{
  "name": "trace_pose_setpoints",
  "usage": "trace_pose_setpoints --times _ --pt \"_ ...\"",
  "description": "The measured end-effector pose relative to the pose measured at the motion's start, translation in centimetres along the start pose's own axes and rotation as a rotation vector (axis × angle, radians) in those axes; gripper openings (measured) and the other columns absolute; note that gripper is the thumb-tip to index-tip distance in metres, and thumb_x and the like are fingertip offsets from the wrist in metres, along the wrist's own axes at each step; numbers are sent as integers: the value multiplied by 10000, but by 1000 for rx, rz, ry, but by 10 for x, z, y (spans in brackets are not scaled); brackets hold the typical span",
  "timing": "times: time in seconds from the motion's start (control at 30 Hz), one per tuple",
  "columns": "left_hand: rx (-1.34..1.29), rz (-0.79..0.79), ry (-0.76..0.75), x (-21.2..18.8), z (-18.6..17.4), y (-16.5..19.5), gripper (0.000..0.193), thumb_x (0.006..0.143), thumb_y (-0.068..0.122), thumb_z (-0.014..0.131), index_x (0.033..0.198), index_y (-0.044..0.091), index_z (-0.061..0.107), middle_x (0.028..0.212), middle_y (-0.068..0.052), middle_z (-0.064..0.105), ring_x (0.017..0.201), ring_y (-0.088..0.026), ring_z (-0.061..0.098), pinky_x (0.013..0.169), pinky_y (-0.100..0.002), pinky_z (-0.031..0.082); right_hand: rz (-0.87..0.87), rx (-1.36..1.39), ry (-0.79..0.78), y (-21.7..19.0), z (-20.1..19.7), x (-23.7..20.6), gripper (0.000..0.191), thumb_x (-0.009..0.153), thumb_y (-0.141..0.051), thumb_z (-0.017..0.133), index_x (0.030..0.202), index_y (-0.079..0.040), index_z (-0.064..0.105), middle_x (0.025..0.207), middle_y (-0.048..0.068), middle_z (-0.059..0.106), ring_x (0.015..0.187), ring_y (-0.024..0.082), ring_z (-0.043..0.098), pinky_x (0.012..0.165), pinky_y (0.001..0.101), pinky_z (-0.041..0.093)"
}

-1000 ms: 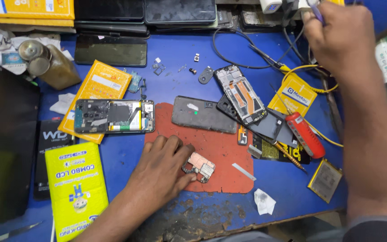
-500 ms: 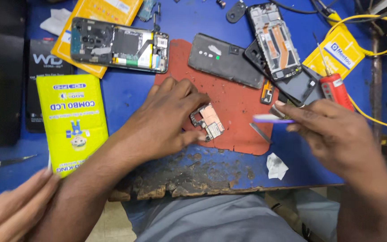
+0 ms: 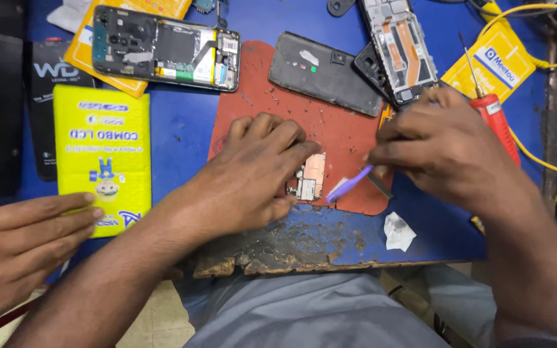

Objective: The person cleans a disassembled phone motherboard with a toothbrush, brushes the phone frame, handles and presses a battery, then seats the board into the phone housing and works on it with tweezers at a repair workbench.

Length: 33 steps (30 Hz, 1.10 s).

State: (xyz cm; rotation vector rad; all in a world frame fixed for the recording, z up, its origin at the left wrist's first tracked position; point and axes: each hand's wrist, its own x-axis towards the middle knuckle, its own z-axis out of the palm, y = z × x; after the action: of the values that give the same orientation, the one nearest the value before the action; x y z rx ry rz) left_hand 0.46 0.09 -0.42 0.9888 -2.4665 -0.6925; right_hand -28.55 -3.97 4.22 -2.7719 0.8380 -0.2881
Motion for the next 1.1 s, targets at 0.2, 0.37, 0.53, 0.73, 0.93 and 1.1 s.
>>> trace_pose_setpoints --times 0.2,0.37,0.53,0.73,0.93,1.1 --pt "-107 -14 20 -2 -1 -5 860 653 151 841 1431 88 480 1224 -79 596 1189 -325 502 995 -477 351 -130 188 -75 19 24 24 292 621 -104 821 897 -159 742 934 -37 697 849 179 658 785 384 422" --pt "-140 -39 -1 0 -2 -5 927 689 173 856 1499 112 409 1186 -49 621 1173 -297 511 946 -474 353 -161 128 -21 9 26 39 289 636 -95 782 917 -129 724 953 -16 690 896 203 663 854 419 437" --pt "-129 -40 11 1 -2 -6 924 688 129 825 1509 118 400 1252 -35 643 1175 -288 527 955 -471 359 -269 4 7 -1 18 54 251 735 -139 721 981 -108 758 872 -2 651 846 192 653 859 435 461" --pt "-114 -43 33 0 -1 -4 921 736 89 785 1549 87 352 1255 -55 648 1162 -290 536 948 -459 367 -308 -61 63 14 38 35 56 747 -129 694 756 -116 640 765 23 574 751 224 608 802 441 444" --pt "-120 -44 39 0 -3 -4 919 760 76 759 1572 87 330 1251 -68 660 1163 -302 543 976 -453 377 -256 -116 84 11 40 35 79 774 -109 709 759 -132 635 749 1 534 721 204 566 800 436 410" --pt "-169 -81 4 -3 -5 -4 851 848 40 697 1596 89 293 1275 -94 658 1176 -320 554 978 -462 384 -253 -147 110 -11 23 64 67 737 -130 717 749 -133 650 737 -16 557 690 187 553 716 424 333"
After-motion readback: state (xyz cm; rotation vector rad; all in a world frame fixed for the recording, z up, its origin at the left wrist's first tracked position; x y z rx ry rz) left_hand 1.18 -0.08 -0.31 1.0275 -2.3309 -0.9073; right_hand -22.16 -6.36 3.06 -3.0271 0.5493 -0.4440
